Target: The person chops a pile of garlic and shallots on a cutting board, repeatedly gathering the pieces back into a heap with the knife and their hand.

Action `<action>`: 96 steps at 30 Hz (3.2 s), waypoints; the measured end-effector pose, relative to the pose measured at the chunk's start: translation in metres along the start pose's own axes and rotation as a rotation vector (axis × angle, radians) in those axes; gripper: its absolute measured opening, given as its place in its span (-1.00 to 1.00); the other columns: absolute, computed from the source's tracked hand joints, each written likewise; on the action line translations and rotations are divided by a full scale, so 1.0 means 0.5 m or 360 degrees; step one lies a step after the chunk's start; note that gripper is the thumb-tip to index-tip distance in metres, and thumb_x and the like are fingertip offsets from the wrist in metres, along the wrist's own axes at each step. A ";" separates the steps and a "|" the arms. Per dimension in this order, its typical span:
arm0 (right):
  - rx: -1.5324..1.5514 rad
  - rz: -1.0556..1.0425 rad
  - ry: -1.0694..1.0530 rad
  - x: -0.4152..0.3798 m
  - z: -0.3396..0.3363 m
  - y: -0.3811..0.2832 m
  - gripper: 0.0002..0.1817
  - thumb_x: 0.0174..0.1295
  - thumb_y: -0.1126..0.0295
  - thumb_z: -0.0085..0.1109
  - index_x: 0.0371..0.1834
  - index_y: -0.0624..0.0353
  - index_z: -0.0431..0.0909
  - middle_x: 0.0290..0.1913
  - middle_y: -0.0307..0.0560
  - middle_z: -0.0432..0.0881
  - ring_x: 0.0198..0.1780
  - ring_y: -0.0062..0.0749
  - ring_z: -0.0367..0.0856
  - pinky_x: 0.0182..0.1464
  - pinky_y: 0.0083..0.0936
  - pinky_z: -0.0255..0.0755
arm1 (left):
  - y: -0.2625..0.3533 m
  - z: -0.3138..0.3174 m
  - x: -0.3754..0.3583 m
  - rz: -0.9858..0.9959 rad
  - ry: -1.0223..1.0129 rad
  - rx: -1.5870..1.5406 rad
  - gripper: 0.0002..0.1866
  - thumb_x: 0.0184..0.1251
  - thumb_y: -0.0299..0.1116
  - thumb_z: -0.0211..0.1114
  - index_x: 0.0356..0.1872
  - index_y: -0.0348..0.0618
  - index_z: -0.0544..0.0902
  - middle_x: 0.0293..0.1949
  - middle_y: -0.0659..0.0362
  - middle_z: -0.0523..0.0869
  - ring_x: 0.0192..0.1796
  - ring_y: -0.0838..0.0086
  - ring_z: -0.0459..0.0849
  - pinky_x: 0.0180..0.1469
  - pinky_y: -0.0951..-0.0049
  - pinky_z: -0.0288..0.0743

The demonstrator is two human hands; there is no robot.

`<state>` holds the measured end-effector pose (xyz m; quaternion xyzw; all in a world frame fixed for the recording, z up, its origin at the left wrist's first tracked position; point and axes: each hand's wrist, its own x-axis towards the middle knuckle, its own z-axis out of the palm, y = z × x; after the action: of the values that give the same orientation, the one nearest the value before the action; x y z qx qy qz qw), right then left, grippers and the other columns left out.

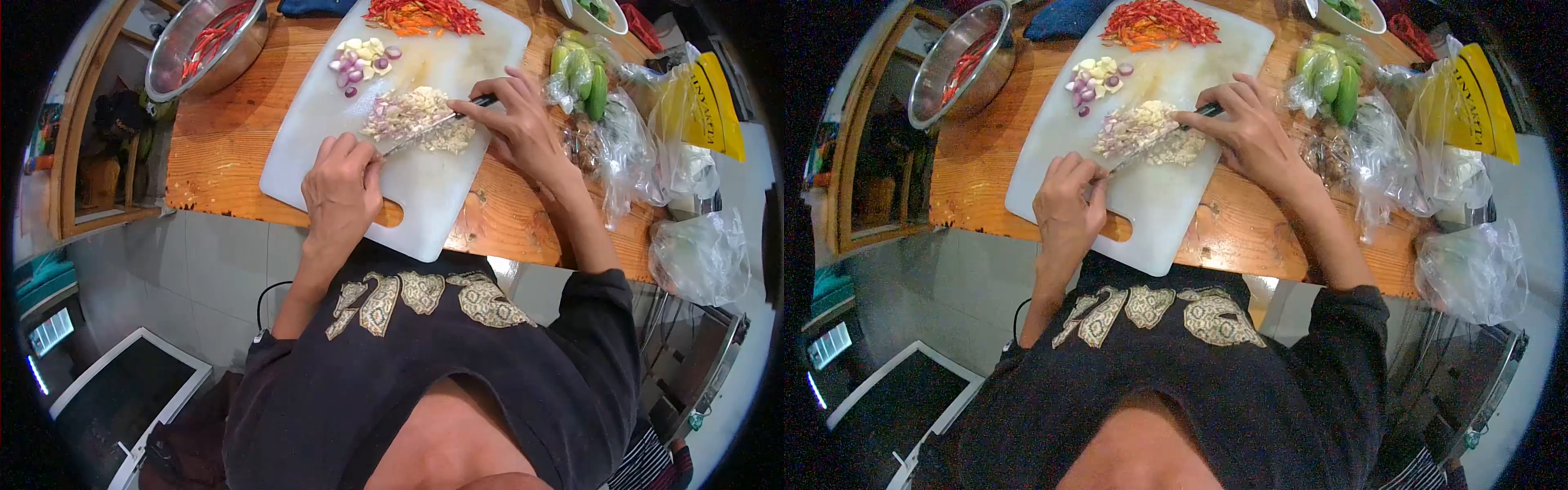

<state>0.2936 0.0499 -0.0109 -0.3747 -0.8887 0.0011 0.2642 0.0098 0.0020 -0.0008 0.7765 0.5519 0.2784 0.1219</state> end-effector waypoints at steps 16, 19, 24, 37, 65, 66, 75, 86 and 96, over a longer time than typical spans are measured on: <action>-0.0007 -0.0051 0.0014 0.033 -0.002 0.008 -0.40 0.05 0.55 0.33 0.23 -0.17 0.76 0.01 -0.10 0.61 0.06 -0.07 0.51 0.19 -0.19 0.44 | -0.009 0.008 0.015 -0.0008 0.0046 -0.0009 -0.89 0.13 -0.57 0.43 -0.36 -0.19 0.65 -0.34 0.13 0.58 -0.18 0.16 0.61 -0.20 0.13 0.51; 0.0031 0.0038 0.0005 0.026 0.025 0.018 -0.41 0.05 0.52 0.36 0.23 -0.19 0.75 -0.01 -0.11 0.60 0.05 -0.07 0.51 0.19 -0.22 0.44 | -0.009 0.007 0.020 0.0012 0.0073 0.0039 -0.89 0.13 -0.57 0.42 -0.36 -0.19 0.65 -0.35 0.13 0.58 -0.19 0.16 0.61 -0.20 0.14 0.51; 0.0048 0.0000 0.0001 0.027 0.013 0.018 -0.44 0.05 0.49 0.37 0.20 -0.19 0.77 -0.03 -0.12 0.60 0.05 -0.09 0.52 0.19 -0.24 0.45 | -0.011 0.004 0.017 -0.0010 0.0047 0.0019 -0.89 0.15 -0.57 0.42 -0.33 -0.20 0.66 -0.33 0.11 0.60 -0.17 0.14 0.63 -0.17 0.17 0.48; 0.0177 -0.0191 -0.0032 0.094 0.020 0.054 -0.42 0.03 0.59 0.37 0.18 -0.12 0.77 -0.05 -0.10 0.59 0.03 -0.12 0.52 0.19 -0.23 0.45 | -0.035 0.001 0.018 -0.0096 0.0108 0.0005 -0.91 0.18 -0.55 0.44 -0.35 -0.21 0.67 -0.38 0.11 0.60 -0.22 0.16 0.62 -0.21 0.17 0.45; 0.0231 -0.0129 -0.0055 0.104 0.016 0.061 -0.50 0.10 0.57 0.34 0.15 -0.08 0.79 -0.08 -0.13 0.58 0.02 -0.14 0.53 0.17 -0.25 0.45 | -0.040 -0.018 0.048 -0.0008 0.0158 0.0068 -0.90 0.16 -0.52 0.46 -0.36 -0.16 0.68 -0.34 0.12 0.60 -0.18 0.16 0.62 -0.18 0.14 0.50; 0.0202 -0.0144 -0.0025 0.113 0.010 0.061 -0.51 0.11 0.57 0.35 0.14 -0.08 0.80 -0.08 -0.13 0.59 0.03 -0.14 0.53 0.17 -0.24 0.45 | -0.040 -0.021 0.054 -0.0014 0.0203 0.0086 -0.90 0.17 -0.51 0.46 -0.37 -0.16 0.68 -0.34 0.12 0.60 -0.18 0.16 0.62 -0.18 0.14 0.50; 0.0263 -0.0127 -0.0035 0.128 0.070 0.105 -0.47 0.08 0.59 0.35 0.16 -0.14 0.79 -0.04 -0.12 0.60 0.09 -0.10 0.52 0.23 -0.19 0.43 | -0.063 0.009 0.066 -0.0052 0.0198 0.0169 -0.91 0.18 -0.50 0.46 -0.34 -0.16 0.69 -0.32 0.13 0.63 -0.16 0.17 0.65 -0.15 0.16 0.53; -0.0365 -0.0088 0.0000 0.062 -0.056 -0.051 -0.43 -0.01 0.50 0.33 0.16 -0.16 0.76 -0.10 -0.24 0.61 -0.07 -0.31 0.57 -0.01 -0.35 0.49 | -0.055 -0.014 0.041 0.0021 0.0116 -0.0020 -0.88 0.21 -0.55 0.44 -0.24 -0.16 0.76 -0.28 0.14 0.71 -0.15 0.18 0.67 -0.11 0.22 0.53; -0.0017 0.0557 0.0231 0.019 -0.002 -0.247 -0.57 0.07 0.52 0.39 0.08 0.00 0.77 -0.22 -0.26 0.62 -0.29 -0.36 0.56 -0.31 -0.43 0.49 | -0.122 -0.091 0.082 0.0367 -0.0168 0.0113 -0.85 0.17 -0.51 0.49 -0.22 -0.12 0.79 -0.23 0.17 0.78 -0.15 0.21 0.73 -0.09 0.25 0.57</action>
<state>0.2064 -0.0328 0.0190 -0.5241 -0.7885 0.0153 0.3215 -0.0544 0.0566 0.0183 0.8523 0.4612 0.2296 0.0904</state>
